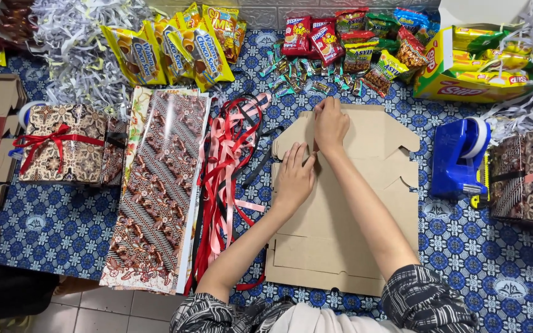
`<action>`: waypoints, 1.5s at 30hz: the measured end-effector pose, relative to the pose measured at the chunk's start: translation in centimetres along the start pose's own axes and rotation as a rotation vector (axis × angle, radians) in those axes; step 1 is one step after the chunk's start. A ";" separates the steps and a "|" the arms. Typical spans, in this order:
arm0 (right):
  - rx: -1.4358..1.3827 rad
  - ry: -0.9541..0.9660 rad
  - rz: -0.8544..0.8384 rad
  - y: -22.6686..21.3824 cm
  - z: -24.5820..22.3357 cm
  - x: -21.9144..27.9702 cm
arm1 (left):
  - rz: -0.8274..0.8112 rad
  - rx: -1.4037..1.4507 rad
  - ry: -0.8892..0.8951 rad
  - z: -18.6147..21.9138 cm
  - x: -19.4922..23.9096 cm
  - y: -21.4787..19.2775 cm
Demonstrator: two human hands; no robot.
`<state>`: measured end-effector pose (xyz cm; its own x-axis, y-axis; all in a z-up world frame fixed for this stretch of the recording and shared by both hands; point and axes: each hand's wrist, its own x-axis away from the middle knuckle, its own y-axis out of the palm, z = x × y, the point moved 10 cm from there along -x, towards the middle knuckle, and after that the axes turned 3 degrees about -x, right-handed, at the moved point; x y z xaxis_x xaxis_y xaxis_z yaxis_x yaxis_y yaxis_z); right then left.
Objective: The person folds flat cardboard pieces into small house-shaped boxes, aligns edges, and presses flaps to form the structure. They place a small decorative box inside one of the assembled boxes and continue folding additional cardboard pieces.
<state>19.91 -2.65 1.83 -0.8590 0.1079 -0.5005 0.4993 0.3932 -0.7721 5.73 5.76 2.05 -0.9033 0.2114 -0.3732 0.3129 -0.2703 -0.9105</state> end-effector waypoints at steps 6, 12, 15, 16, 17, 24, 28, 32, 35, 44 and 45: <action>-0.011 0.086 -0.078 0.4 0.1 -1.3 | -0.009 0.054 -0.038 -0.3 -0.2 -0.5; -0.110 0.014 -0.126 -0.2 0.3 -0.3 | -0.013 0.086 -0.044 -0.2 -0.3 -1.6; 0.092 -0.185 -0.063 -0.4 -0.5 1.8 | -0.010 0.105 -0.049 -0.2 -0.3 -1.2; 0.091 -0.186 -0.062 -0.9 -0.4 2.3 | -0.008 0.105 -0.049 -0.3 -0.4 -1.3; 0.076 -0.212 -0.092 -1.1 -0.5 3.1 | -0.010 0.103 -0.047 -0.3 -0.4 -1.4; -0.117 -0.225 -0.352 -3.3 0.5 8.0 | 0.014 0.143 -0.027 0.0 -0.5 -2.4; -0.174 -0.244 -0.458 -8.8 -1.0 9.7 | 0.065 0.157 -0.010 0.1 -0.4 -2.7; -0.169 -0.276 -0.519 -12.4 -1.0 11.9 | -0.005 0.039 0.075 0.8 -0.5 -1.1; -0.118 -0.256 -0.532 -14.2 -0.6 13.2 | -0.027 -0.014 0.082 0.9 -0.5 -0.5; -0.028 -0.268 -0.704 -14.4 0.0 16.6 | -0.089 -0.064 0.118 1.7 -2.4 -0.9; -0.034 -0.266 -0.713 -14.4 0.0 16.5 | -0.118 -0.060 0.127 1.9 -2.6 -0.8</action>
<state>-1.44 -6.51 4.72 -0.9136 -0.4051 0.0345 -0.1742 0.3135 -0.9335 7.22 3.67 4.11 -0.8917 0.3562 -0.2793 0.2273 -0.1813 -0.9568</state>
